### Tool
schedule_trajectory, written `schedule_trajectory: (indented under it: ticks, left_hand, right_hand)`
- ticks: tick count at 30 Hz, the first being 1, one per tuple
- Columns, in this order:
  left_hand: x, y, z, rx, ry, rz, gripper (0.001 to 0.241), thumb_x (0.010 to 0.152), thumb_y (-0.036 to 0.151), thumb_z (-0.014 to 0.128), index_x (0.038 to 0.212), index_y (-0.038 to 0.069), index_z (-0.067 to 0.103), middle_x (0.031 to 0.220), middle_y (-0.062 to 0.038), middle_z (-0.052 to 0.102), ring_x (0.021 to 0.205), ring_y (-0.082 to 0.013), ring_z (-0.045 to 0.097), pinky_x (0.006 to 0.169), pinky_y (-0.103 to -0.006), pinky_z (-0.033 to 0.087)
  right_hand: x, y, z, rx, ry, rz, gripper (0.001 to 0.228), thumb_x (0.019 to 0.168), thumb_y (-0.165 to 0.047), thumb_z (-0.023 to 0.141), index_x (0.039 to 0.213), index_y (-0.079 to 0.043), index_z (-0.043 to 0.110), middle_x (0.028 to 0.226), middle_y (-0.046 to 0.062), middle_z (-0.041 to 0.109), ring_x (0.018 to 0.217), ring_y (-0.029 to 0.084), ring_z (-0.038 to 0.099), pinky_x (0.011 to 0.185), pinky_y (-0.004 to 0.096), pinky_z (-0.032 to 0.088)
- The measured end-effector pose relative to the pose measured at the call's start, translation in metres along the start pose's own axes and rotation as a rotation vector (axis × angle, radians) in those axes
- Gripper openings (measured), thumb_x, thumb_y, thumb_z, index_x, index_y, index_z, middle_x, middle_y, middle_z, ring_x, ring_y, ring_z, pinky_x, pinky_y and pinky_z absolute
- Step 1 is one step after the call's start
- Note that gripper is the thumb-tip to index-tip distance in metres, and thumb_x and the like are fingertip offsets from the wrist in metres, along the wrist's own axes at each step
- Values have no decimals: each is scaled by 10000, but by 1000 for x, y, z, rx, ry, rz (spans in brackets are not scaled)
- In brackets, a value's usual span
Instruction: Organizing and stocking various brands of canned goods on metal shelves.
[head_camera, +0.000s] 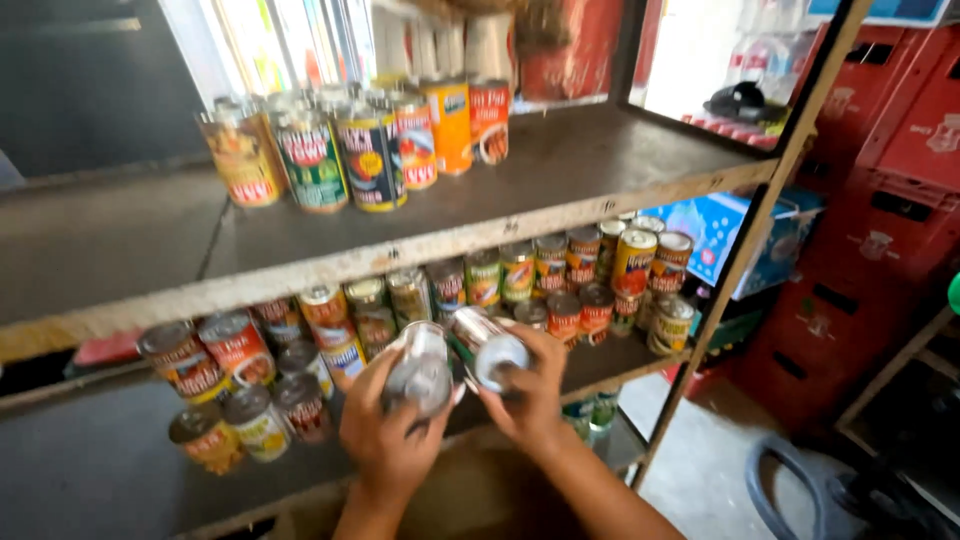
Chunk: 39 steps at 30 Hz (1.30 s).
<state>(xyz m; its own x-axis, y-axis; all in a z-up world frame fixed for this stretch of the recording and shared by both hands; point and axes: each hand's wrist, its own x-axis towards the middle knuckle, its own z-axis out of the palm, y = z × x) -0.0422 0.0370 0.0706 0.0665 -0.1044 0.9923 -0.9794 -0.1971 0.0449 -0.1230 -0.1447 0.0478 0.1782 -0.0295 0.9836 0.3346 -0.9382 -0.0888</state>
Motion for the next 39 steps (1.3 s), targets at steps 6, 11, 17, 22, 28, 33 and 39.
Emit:
schedule_trajectory:
  ticks: [6, 11, 17, 22, 28, 33, 39]
  left_hand:
    - [44, 53, -76, 187, 78, 110, 510, 714, 267, 926, 1010, 123, 537, 1255, -236, 614, 1105, -436, 631, 928, -507, 523]
    - [168, 35, -78, 336, 122, 160, 543, 674, 317, 946, 999, 147, 546, 1198, -254, 625, 1047, -434, 629, 895, -502, 526]
    - [214, -12, -60, 217, -77, -225, 506, 883, 335, 865, 1140, 67, 521, 1136, -170, 678, 1022, -407, 681, 801, -502, 517]
    - [220, -39, -49, 176, -254, -355, 533, 863, 339, 819, 1194, 91, 482, 1111, -162, 685, 968, -410, 680, 748, -520, 507]
    - [220, -58, -48, 131, -337, -380, 588, 860, 330, 823, 1243, 103, 439, 1104, -205, 676, 967, -455, 674, 740, -526, 507]
    - [232, -63, -52, -18, -468, -573, 667, 794, 277, 820, 1274, 147, 375, 1001, -150, 728, 909, -333, 744, 742, -460, 549]
    - [240, -79, -37, 183, -571, -585, 721, 742, 259, 907, 1213, 117, 381, 918, -173, 680, 827, -350, 702, 731, -487, 530]
  right_hand:
    - [69, -24, -33, 9, 368, -203, 560, 906, -259, 856, 1109, -169, 342, 1371, 213, 525, 1199, 369, 563, 1035, 527, 458]
    - [160, -46, -58, 63, 400, -244, 370, 859, -223, 770, 1054, -168, 461, 1379, 256, 456, 1237, 432, 550, 1090, 569, 524]
    - [225, -33, -32, -33, 78, -30, 460, 870, -124, 827, 1191, -25, 513, 1339, 252, 535, 1183, 415, 549, 987, 445, 480]
    - [242, -4, -13, -3, -203, 142, 386, 937, -169, 762, 1228, -60, 531, 1217, 157, 633, 1147, 370, 596, 946, 433, 502]
    - [252, 5, -22, 90, -404, 165, 477, 905, -142, 726, 1278, -65, 439, 1225, 173, 572, 1143, 339, 599, 967, 422, 489]
    - [258, 18, -19, 331, -568, 194, 491, 910, -64, 704, 1305, -68, 413, 1303, 138, 579, 1242, 269, 622, 1046, 365, 489]
    - [260, 33, 14, 245, -526, 82, 551, 883, -19, 751, 1326, -55, 425, 1330, 147, 574, 1296, 265, 583, 1054, 377, 470]
